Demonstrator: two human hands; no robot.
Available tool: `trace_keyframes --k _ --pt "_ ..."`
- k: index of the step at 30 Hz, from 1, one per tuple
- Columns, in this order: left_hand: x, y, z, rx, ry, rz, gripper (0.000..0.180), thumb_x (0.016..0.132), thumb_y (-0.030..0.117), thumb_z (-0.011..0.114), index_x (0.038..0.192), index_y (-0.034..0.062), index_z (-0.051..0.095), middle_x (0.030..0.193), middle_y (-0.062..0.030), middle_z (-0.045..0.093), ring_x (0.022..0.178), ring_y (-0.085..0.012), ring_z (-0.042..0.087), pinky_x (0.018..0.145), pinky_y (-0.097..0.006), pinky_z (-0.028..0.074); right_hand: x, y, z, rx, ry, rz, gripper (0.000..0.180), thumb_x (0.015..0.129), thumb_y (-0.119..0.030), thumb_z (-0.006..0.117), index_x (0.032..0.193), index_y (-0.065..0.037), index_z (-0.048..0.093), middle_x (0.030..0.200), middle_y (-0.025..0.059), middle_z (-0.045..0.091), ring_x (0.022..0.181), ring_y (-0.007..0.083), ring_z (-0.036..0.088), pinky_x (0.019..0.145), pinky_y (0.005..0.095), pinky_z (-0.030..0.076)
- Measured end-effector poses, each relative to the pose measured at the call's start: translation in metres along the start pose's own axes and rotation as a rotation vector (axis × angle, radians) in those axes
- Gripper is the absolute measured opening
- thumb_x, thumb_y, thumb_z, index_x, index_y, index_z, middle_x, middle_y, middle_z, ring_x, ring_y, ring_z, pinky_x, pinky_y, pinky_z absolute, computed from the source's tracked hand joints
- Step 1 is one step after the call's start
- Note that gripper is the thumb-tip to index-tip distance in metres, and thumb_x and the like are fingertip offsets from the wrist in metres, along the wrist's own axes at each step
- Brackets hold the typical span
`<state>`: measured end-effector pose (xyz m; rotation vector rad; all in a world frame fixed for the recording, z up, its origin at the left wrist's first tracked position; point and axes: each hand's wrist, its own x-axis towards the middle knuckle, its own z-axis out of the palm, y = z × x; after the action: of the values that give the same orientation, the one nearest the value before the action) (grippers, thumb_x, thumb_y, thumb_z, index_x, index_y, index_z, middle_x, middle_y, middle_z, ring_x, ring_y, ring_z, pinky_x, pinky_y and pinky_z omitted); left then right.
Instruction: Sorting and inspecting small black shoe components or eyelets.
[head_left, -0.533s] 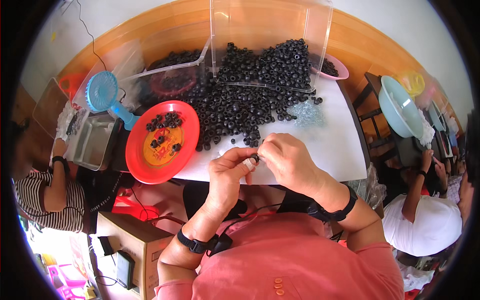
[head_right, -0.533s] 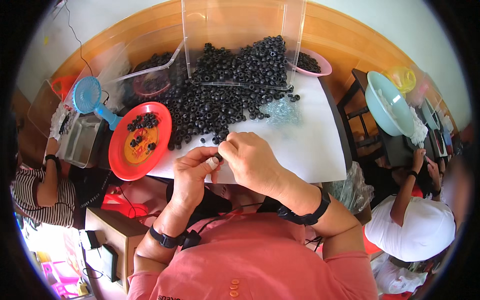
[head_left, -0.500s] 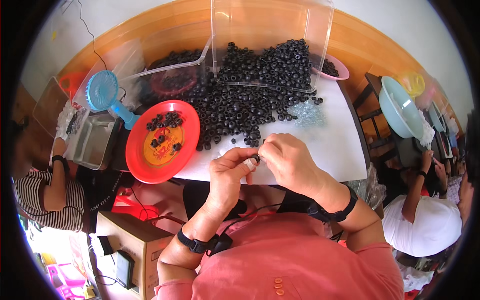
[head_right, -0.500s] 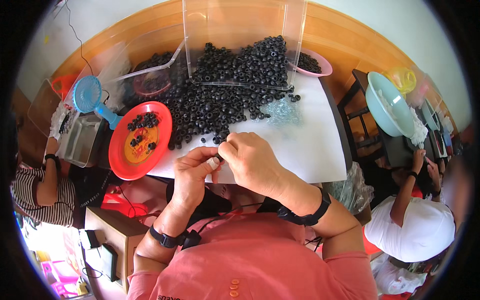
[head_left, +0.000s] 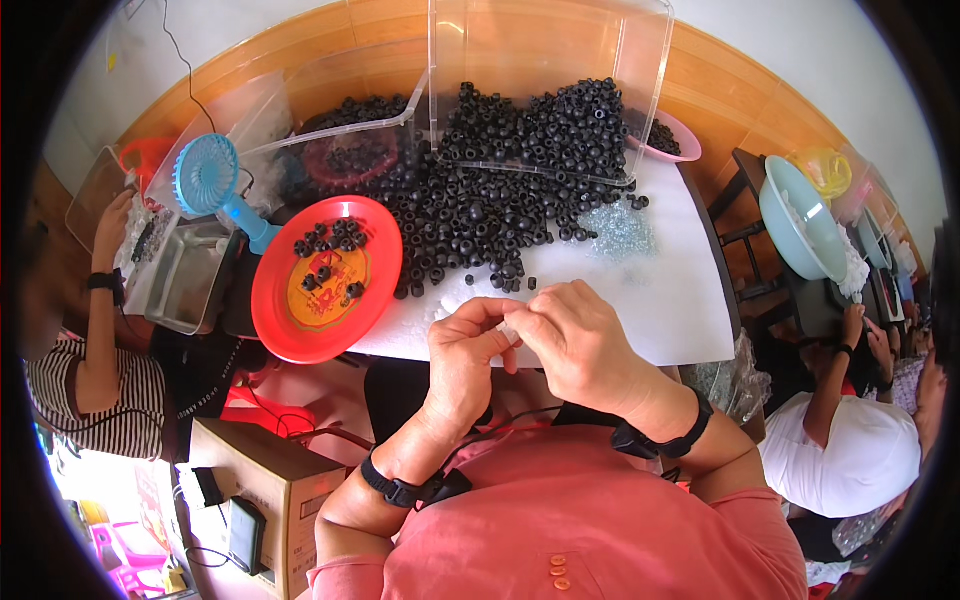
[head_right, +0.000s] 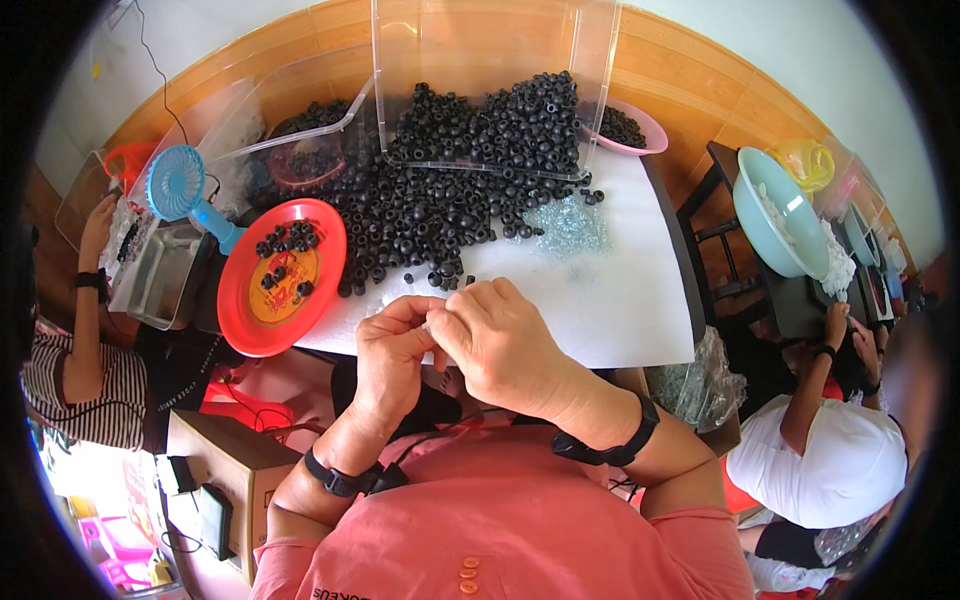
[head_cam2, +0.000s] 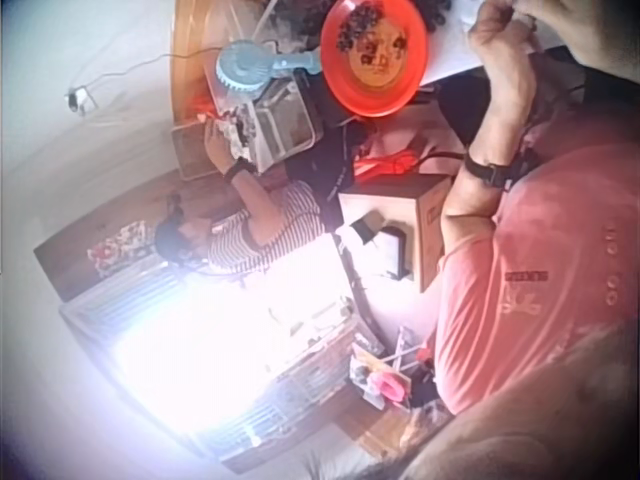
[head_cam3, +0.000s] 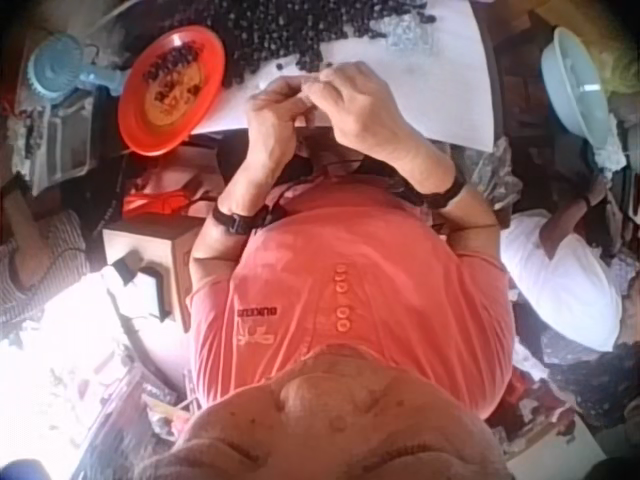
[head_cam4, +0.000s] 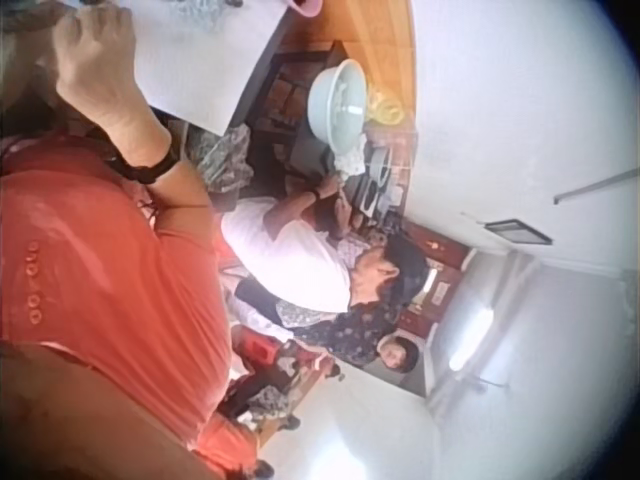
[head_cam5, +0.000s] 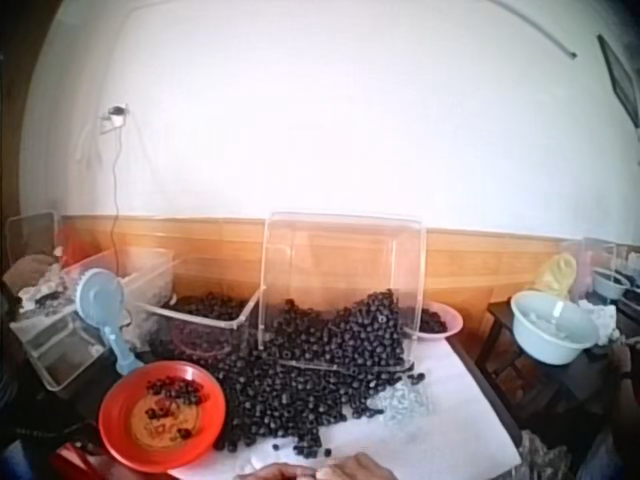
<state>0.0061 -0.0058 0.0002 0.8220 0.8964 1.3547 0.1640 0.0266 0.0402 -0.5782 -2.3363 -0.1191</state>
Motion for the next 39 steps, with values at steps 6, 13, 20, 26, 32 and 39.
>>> trace_keyframes --k 6,13,20,26,32,39 --pt "-0.004 0.008 0.003 -0.044 0.03 -0.08 0.016 0.091 0.0 0.062 0.105 -0.0061 0.065 0.088 -0.0097 0.067 0.07 -0.0123 0.058 0.055 -0.024 0.047 -0.006 0.002 -0.004 0.336 0.176 0.256 0.03 0.074 0.008 0.064 0.102 -0.001 0.061 0.083 0.011 0.058 0.076 0.0297 0.059 0.067 0.0388 0.049" --pt "-0.004 0.005 0.002 -0.137 0.0 -0.081 0.016 0.092 0.0 0.062 0.106 -0.0058 0.065 0.09 -0.0115 0.067 0.07 -0.0132 0.059 0.056 -0.024 0.047 -0.015 -0.002 0.0 0.434 0.18 0.409 0.018 0.077 0.007 0.065 0.091 -0.001 0.06 0.078 0.011 0.058 0.067 0.0304 0.059 0.059 0.0398 0.047" --pt "-0.007 0.008 -0.009 -0.14 0.016 -0.061 0.016 0.092 -0.001 0.061 0.107 -0.0061 0.065 0.091 -0.0112 0.067 0.068 -0.0127 0.058 0.055 -0.023 0.047 -0.011 0.002 0.0 0.464 0.05 0.404 0.01 0.08 -0.005 0.069 0.088 -0.004 0.063 0.078 0.0109 0.061 0.069 0.0297 0.062 0.061 0.0386 0.048" --pt "-0.008 0.009 -0.015 -0.094 0.077 -0.037 0.019 0.092 0.0 0.061 0.109 -0.0072 0.064 0.089 -0.0134 0.067 0.068 -0.0148 0.06 0.054 -0.025 0.049 -0.006 0.049 0.014 -0.114 -0.052 0.511 0.005 0.078 -0.007 0.066 0.082 -0.006 0.064 0.078 0.0107 0.065 0.07 0.0295 0.064 0.061 0.0413 0.049" --pt "-0.008 0.01 -0.018 -0.067 0.04 -0.053 0.019 0.092 -0.001 0.06 0.109 -0.0063 0.064 0.089 -0.0134 0.067 0.07 -0.0151 0.061 0.054 -0.026 0.05 -0.002 0.041 0.035 -0.301 -0.174 0.357 0.006 0.074 -0.01 0.066 0.08 -0.008 0.067 0.079 0.0077 0.064 0.078 0.0267 0.063 0.067 0.0395 0.045" --pt "-0.009 0.011 -0.016 -0.059 0.027 -0.063 0.019 0.092 0.0 0.061 0.109 -0.0059 0.065 0.089 -0.0135 0.067 0.072 -0.0153 0.062 0.054 -0.026 0.05 -0.01 0.041 0.033 -0.298 -0.146 0.214 0.007 0.074 -0.008 0.066 0.08 -0.007 0.063 0.087 0.0078 0.06 0.085 0.027 0.056 0.074 0.0393 0.04"
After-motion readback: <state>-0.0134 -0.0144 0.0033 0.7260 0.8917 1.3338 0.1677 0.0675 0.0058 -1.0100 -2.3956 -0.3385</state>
